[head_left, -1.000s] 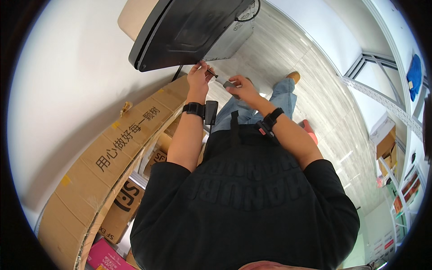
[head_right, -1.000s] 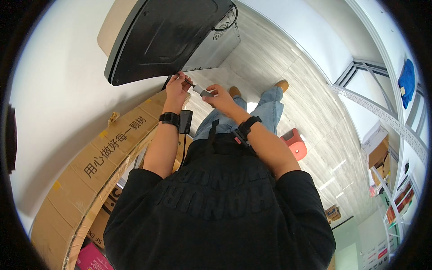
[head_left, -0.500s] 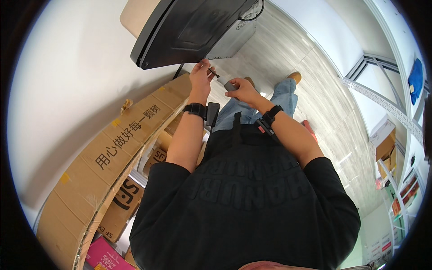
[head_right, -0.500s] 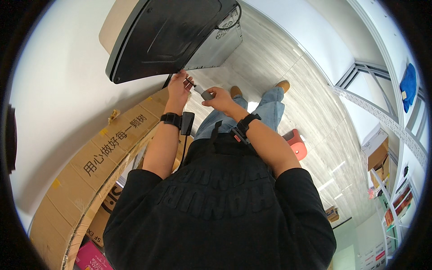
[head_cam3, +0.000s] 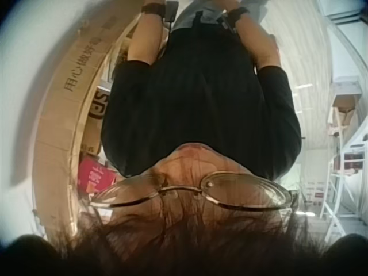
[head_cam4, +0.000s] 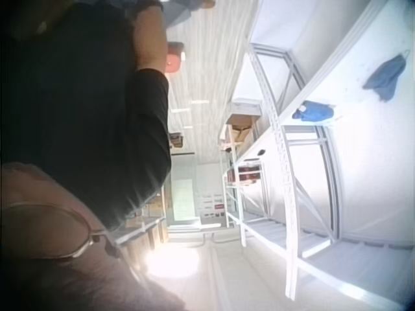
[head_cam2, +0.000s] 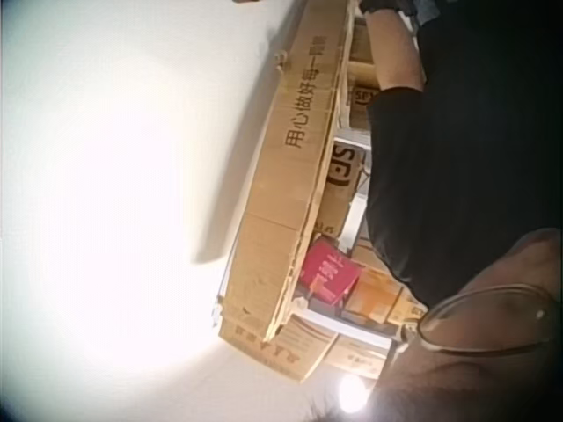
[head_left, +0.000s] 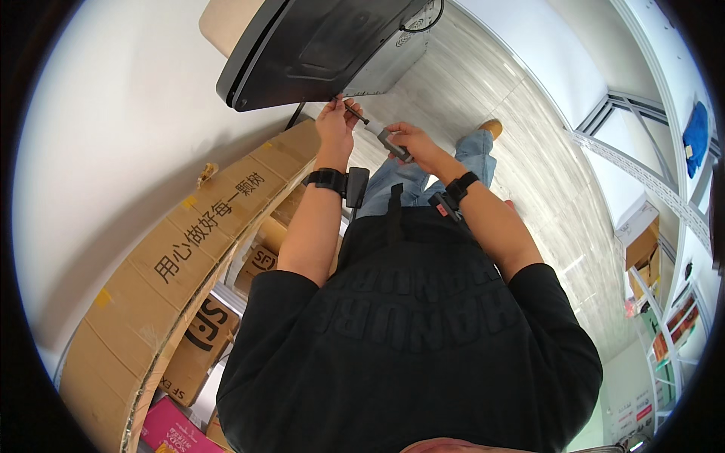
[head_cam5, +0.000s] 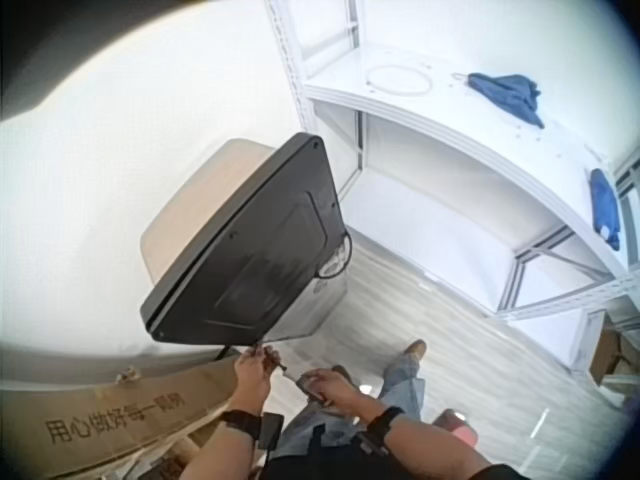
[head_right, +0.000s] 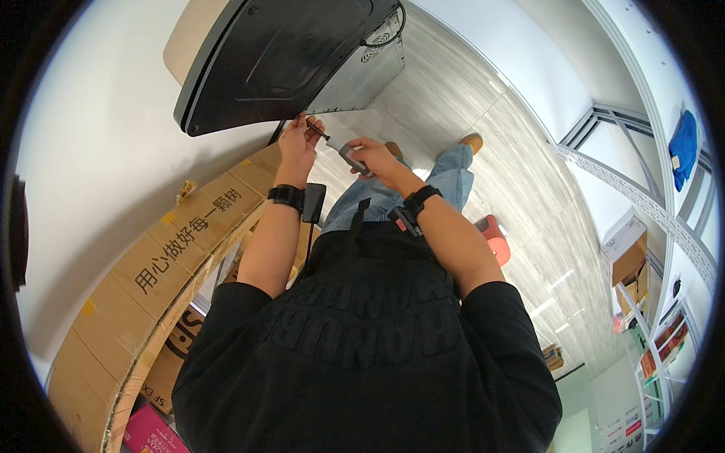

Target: The person wipes the back and sides of a wall-mounted electronic device with a blue cloth. Then they use a screwdriver to remove screws from the device's back panel and detach the cover.

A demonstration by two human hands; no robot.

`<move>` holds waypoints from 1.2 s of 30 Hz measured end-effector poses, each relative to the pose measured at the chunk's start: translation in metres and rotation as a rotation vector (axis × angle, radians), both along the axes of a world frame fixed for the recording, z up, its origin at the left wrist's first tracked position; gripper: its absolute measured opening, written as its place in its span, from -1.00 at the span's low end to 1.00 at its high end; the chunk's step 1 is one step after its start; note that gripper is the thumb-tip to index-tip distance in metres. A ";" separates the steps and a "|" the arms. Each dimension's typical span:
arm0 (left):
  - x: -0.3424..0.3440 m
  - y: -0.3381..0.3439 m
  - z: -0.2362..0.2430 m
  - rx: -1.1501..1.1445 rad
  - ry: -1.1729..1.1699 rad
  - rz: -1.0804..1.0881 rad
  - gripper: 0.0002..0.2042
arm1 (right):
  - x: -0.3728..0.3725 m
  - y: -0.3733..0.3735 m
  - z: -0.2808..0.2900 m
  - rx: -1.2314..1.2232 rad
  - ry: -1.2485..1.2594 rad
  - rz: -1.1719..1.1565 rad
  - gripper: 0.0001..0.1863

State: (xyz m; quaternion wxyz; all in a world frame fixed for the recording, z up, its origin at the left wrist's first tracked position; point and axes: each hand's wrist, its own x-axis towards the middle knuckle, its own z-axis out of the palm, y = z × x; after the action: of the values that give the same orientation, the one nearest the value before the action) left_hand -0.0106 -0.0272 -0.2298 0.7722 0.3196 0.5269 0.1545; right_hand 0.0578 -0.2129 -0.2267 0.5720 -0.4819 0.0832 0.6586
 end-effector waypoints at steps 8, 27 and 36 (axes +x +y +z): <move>0.004 -0.006 0.001 0.103 0.197 -0.025 -0.87 | -0.012 0.005 -0.011 0.016 -0.378 0.058 -0.55; 0.001 -0.004 -0.007 0.145 0.144 0.007 -0.90 | -0.013 0.006 -0.030 -0.002 -0.460 0.076 -0.49; 0.001 -0.002 -0.005 0.152 0.172 -0.029 -0.90 | -0.019 0.004 -0.024 0.020 -0.489 0.073 -0.48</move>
State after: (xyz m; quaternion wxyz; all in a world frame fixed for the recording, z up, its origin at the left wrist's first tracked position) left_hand -0.0098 -0.0289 -0.2346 0.6998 0.3967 0.5735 0.1549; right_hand 0.0385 -0.2090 -0.2505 0.5554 -0.6240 -0.0815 0.5436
